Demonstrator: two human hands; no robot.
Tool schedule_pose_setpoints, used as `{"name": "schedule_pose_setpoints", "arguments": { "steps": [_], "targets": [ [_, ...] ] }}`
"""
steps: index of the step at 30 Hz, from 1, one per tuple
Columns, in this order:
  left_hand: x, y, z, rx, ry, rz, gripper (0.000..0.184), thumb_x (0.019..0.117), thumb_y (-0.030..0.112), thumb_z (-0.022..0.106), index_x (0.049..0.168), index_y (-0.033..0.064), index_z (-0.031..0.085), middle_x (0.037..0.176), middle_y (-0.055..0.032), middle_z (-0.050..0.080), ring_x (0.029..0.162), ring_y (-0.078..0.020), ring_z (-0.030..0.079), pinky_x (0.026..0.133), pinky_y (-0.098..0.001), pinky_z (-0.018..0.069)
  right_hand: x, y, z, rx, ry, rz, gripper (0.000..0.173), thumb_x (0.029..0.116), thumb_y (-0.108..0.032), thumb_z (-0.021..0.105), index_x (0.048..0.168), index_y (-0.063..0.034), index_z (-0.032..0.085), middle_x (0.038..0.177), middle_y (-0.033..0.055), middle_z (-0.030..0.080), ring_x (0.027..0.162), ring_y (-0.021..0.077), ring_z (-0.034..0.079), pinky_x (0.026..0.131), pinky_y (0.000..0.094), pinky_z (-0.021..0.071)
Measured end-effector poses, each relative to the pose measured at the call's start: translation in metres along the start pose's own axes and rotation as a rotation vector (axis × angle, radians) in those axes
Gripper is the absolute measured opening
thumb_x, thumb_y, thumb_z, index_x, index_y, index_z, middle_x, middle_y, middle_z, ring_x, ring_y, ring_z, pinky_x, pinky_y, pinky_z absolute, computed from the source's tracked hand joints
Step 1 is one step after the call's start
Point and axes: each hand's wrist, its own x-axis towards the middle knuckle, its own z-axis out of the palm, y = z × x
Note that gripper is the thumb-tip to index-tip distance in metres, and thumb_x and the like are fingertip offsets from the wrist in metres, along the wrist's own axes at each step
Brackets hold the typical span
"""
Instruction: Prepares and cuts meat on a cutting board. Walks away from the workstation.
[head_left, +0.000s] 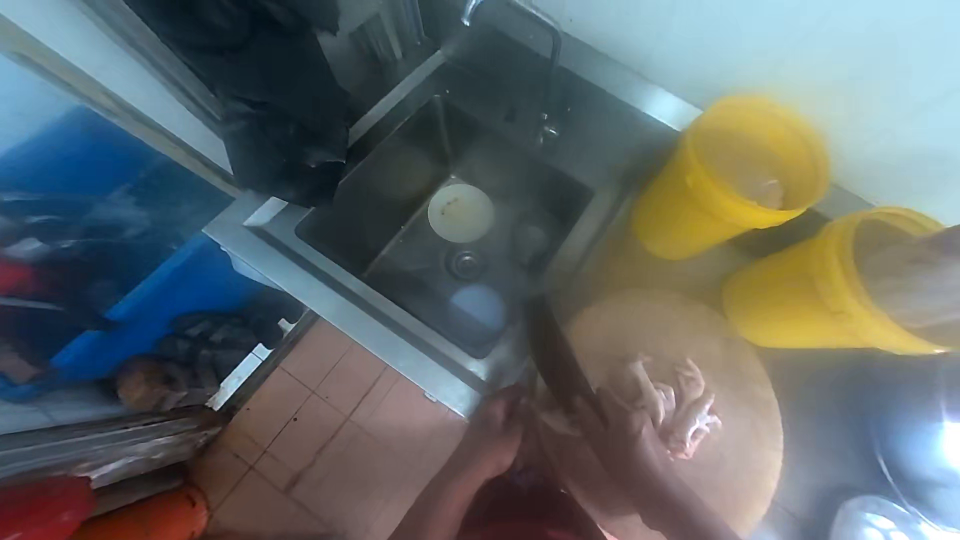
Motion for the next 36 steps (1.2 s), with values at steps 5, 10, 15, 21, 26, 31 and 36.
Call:
{"name": "schedule_pose_setpoints", "arguments": {
  "steps": [5,10,15,21,26,31,36],
  "targets": [
    [-0.001,0.003,-0.005,0.088,-0.02,-0.008,0.026,0.1032,0.03,0.056,0.116,0.0111,0.068,0.085,-0.0014,0.068,0.07,-0.0143,0.067,0.066,-0.0339,0.0601,-0.003,0.005,-0.014,0.198,0.121,-0.022,0.04,0.1039,-0.049,0.053,0.095,-0.0143,0.071,0.066,-0.003,0.066,0.054,0.0107,0.064,0.052,0.0357,0.0589],
    [0.0,0.001,-0.005,0.104,-0.019,-0.022,0.032,0.103,0.039,0.057,0.114,0.0112,0.068,0.078,-0.0006,0.068,0.065,-0.0144,0.067,0.062,-0.0334,0.0601,-0.026,-0.002,-0.036,0.16,0.347,-0.239,0.032,0.1041,-0.04,0.056,0.095,-0.0125,0.07,0.065,-0.0068,0.063,0.052,0.005,0.061,0.046,0.0291,0.0553],
    [-0.003,0.0,-0.003,0.029,0.014,0.035,0.024,0.101,0.026,0.059,0.117,0.0106,0.069,0.09,-0.0027,0.07,0.075,-0.0158,0.068,0.069,-0.0363,0.061,-0.006,0.016,-0.011,-0.114,0.001,0.042,0.054,0.1018,-0.062,0.045,0.104,-0.015,0.071,0.078,0.0056,0.069,0.073,0.0248,0.071,0.066,0.053,0.0589],
    [-0.016,0.0,-0.007,0.379,0.157,0.588,0.033,0.1044,0.03,0.058,0.126,0.0064,0.066,0.101,-0.0037,0.07,0.088,-0.01,0.068,0.081,-0.0308,0.0608,-0.015,0.022,-0.041,0.067,0.172,0.039,0.043,0.1044,-0.05,0.05,0.109,-0.0138,0.072,0.07,0.0013,0.067,0.06,0.0157,0.066,0.057,0.0424,0.0595],
    [-0.023,-0.003,-0.006,0.597,0.157,0.656,0.034,0.1062,0.034,0.052,0.124,0.0078,0.066,0.105,-0.0078,0.07,0.093,-0.0148,0.069,0.084,-0.0343,0.06,-0.049,-0.004,-0.06,0.061,0.422,-0.269,0.033,0.1048,-0.04,0.054,0.094,-0.0124,0.069,0.067,-0.0042,0.06,0.055,0.0059,0.056,0.049,0.0277,0.0501],
    [-0.022,-0.006,-0.004,0.554,0.154,0.672,0.031,0.1054,0.029,0.055,0.124,0.0071,0.066,0.108,-0.0066,0.07,0.098,-0.0128,0.069,0.088,-0.0328,0.0599,-0.049,-0.004,-0.021,-0.077,0.327,-0.127,0.036,0.1036,-0.042,0.053,0.094,-0.011,0.069,0.069,0.0017,0.065,0.059,0.0159,0.065,0.052,0.0384,0.0571],
    [-0.019,-0.002,-0.005,0.494,0.196,0.713,0.032,0.1048,0.03,0.058,0.123,0.0051,0.066,0.105,-0.0054,0.07,0.094,-0.0109,0.069,0.086,-0.0309,0.0608,-0.036,0.012,-0.011,-0.238,-0.004,0.091,0.045,0.104,-0.053,0.045,0.107,-0.0158,0.07,0.081,0.0086,0.071,0.074,0.0297,0.073,0.064,0.055,0.0592]
  ]
}}
